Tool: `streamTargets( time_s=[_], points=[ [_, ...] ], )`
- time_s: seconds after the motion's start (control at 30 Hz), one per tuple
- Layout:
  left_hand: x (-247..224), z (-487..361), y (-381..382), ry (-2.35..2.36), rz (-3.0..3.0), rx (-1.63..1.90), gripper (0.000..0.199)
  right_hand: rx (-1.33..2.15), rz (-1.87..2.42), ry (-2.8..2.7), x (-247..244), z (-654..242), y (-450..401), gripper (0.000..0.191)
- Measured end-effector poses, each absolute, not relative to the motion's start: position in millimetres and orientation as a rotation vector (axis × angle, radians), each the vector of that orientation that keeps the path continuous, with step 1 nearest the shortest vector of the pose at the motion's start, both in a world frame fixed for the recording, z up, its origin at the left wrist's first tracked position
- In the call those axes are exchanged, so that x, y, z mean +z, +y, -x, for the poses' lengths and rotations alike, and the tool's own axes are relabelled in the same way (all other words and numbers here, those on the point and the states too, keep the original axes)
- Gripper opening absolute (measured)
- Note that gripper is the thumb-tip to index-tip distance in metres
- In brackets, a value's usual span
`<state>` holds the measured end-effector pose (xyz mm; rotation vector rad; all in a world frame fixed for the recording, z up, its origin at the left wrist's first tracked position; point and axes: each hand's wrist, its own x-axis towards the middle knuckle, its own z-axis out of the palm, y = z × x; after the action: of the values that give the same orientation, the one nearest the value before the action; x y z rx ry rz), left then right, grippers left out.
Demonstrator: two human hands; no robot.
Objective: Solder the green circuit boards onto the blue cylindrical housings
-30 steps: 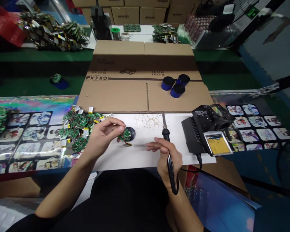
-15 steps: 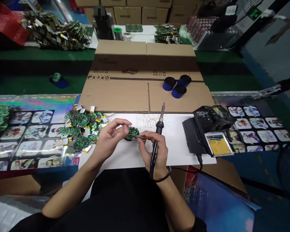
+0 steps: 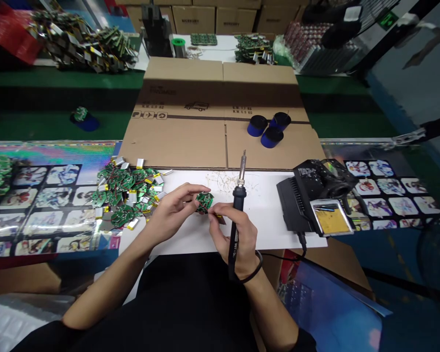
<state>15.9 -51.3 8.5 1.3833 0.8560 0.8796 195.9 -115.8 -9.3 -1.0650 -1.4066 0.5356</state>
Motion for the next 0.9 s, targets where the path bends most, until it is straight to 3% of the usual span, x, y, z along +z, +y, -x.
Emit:
streamTargets(
  time_s=[0.23, 0.43, 0.6, 0.77, 0.9],
  points=[
    [9, -23, -48, 0.836, -1.079, 1.022, 0.021, 0.512, 1.046, -1.456, -12, -199, -119, 0.055],
    [8, -24, -51, 0.781, -1.086, 0.993, 0.028, 0.472, 1.114, -1.355, -21, -198, -117, 0.057],
    [13, -22, -50, 0.853, -1.137, 0.934, 0.015, 0.449, 1.146, -1.372, -22, -201, -119, 0.054],
    [11, -25, -51, 0.917, -1.094, 1.044, 0.019, 0.424, 1.167, -1.399, -24, -201, -117, 0.054],
    [6, -33, -56, 0.843, -0.993, 1.040, 0.027, 0.417, 1.115, -1.469, -21, -198, -108, 0.069]
  ],
)
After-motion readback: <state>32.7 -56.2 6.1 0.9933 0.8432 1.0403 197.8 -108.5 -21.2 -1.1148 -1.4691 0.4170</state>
